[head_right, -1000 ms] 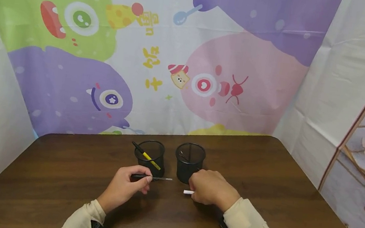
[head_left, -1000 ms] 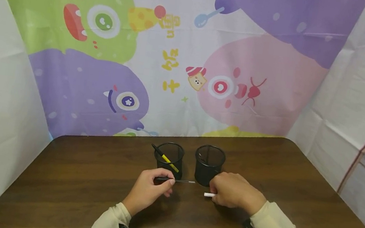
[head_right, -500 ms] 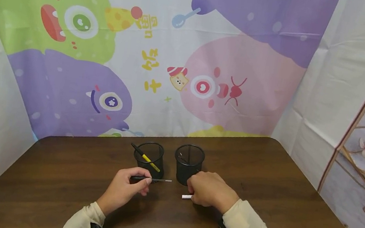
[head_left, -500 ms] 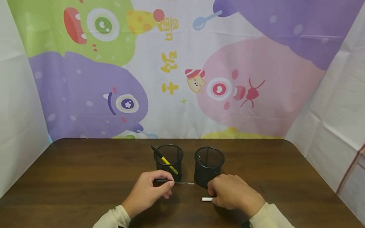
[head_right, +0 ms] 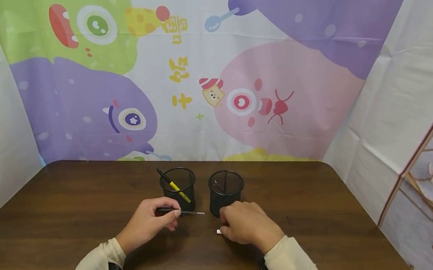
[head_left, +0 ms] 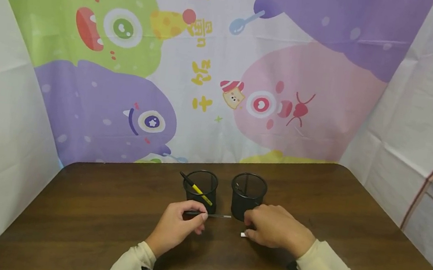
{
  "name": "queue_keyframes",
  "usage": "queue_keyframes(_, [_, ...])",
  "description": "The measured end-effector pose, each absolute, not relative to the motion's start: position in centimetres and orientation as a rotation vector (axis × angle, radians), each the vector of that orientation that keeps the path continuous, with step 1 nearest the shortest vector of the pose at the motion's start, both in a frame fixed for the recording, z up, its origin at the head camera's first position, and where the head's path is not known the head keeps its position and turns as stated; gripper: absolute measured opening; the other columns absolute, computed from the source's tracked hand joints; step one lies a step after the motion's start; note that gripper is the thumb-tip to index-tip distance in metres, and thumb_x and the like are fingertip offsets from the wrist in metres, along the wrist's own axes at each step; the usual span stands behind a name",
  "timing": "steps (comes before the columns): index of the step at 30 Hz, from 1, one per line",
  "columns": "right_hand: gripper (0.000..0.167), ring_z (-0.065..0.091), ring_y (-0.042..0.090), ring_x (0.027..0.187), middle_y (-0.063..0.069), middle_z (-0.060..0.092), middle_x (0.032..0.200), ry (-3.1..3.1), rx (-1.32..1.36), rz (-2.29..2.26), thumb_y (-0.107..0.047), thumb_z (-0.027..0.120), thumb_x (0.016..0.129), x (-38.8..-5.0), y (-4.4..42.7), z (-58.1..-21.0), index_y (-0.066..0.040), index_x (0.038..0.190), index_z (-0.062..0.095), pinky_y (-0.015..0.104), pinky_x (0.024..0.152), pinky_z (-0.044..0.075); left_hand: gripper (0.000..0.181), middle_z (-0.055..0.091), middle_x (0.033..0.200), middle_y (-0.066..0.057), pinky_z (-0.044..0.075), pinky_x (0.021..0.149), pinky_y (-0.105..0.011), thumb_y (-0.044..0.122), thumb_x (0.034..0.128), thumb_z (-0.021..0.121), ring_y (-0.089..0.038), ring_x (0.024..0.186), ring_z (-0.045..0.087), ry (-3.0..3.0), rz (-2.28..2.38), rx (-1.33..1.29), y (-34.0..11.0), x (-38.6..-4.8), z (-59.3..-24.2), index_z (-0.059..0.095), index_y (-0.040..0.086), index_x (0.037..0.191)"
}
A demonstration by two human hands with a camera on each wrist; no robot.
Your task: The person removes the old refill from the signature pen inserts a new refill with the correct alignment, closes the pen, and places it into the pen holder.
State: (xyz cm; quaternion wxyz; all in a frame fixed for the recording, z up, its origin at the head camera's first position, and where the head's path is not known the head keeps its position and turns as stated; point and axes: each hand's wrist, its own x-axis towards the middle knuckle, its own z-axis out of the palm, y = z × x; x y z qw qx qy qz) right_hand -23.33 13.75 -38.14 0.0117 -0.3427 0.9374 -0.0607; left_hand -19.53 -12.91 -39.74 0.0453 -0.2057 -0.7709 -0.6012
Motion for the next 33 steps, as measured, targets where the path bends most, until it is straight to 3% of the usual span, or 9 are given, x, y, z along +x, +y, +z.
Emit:
queue_keyframes(8, [0.011, 0.050, 0.003, 0.059, -0.015, 0.057, 0.076, 2.929, -1.174, -0.250, -0.028, 0.073, 0.092, -23.0, 13.6, -37.7, -0.020, 0.087, 0.067, 0.028, 0.053, 0.044, 0.005, 0.069, 0.080, -0.022, 0.061, 0.065, -0.034, 0.001, 0.0934, 0.068, -0.023, 0.066, 0.069, -2.375, -1.818, -0.622, -12.9, -19.6, -39.7, 0.069, -0.004, 0.096])
queue_keyframes(13, [0.012, 0.047, 0.001, 0.058, -0.018, 0.054, 0.075, 2.968, -1.249, -0.283, -0.027, 0.070, 0.094, -23.0, 13.3, -37.7, -0.023, 0.084, 0.064, 0.025, 0.051, 0.042, 0.008, 0.070, 0.078, -0.014, 0.060, 0.065, -0.034, 0.002, 0.0935, 0.068, -0.026, 0.067, 0.070, -2.396, -1.809, -0.604, -12.9, -19.5, -39.6, 0.069, -0.006, 0.097])
queue_keyframes(18, [0.011, 0.049, -0.001, 0.061, -0.020, 0.055, 0.076, 3.028, -1.294, -0.288, -0.029, 0.068, 0.095, -23.0, 13.0, -37.5, -0.025, 0.085, 0.064, 0.026, 0.052, 0.044, 0.009, 0.069, 0.076, -0.005, 0.061, 0.065, -0.034, 0.001, 0.0932, 0.068, -0.037, 0.071, 0.070, -2.389, -1.826, -0.595, -12.9, -19.5, -39.6, 0.069, -0.007, 0.097])
queue_keyframes(26, [0.010, 0.049, -0.001, 0.061, -0.019, 0.058, 0.077, 3.059, -1.360, -0.322, -0.028, 0.067, 0.095, -23.0, 12.8, -37.5, -0.025, 0.086, 0.066, 0.025, 0.052, 0.045, 0.008, 0.069, 0.076, -0.004, 0.061, 0.065, -0.034, 0.001, 0.0933, 0.068, -0.041, 0.072, 0.069, -2.387, -1.841, -0.591, -12.8, -19.5, -39.6, 0.069, -0.006, 0.097])
queue_keyframes(33, [0.010, 0.050, -0.002, 0.062, -0.018, 0.059, 0.077, 3.067, -1.380, -0.317, -0.027, 0.068, 0.094, -22.9, 12.7, -37.4, -0.023, 0.085, 0.066, 0.025, 0.053, 0.046, 0.007, 0.069, 0.081, -0.018, 0.061, 0.064, -0.034, -0.001, 0.0929, 0.068, -0.036, 0.071, 0.070, -2.377, -1.857, -0.583, -12.8, -19.6, -39.8, 0.069, -0.007, 0.097])
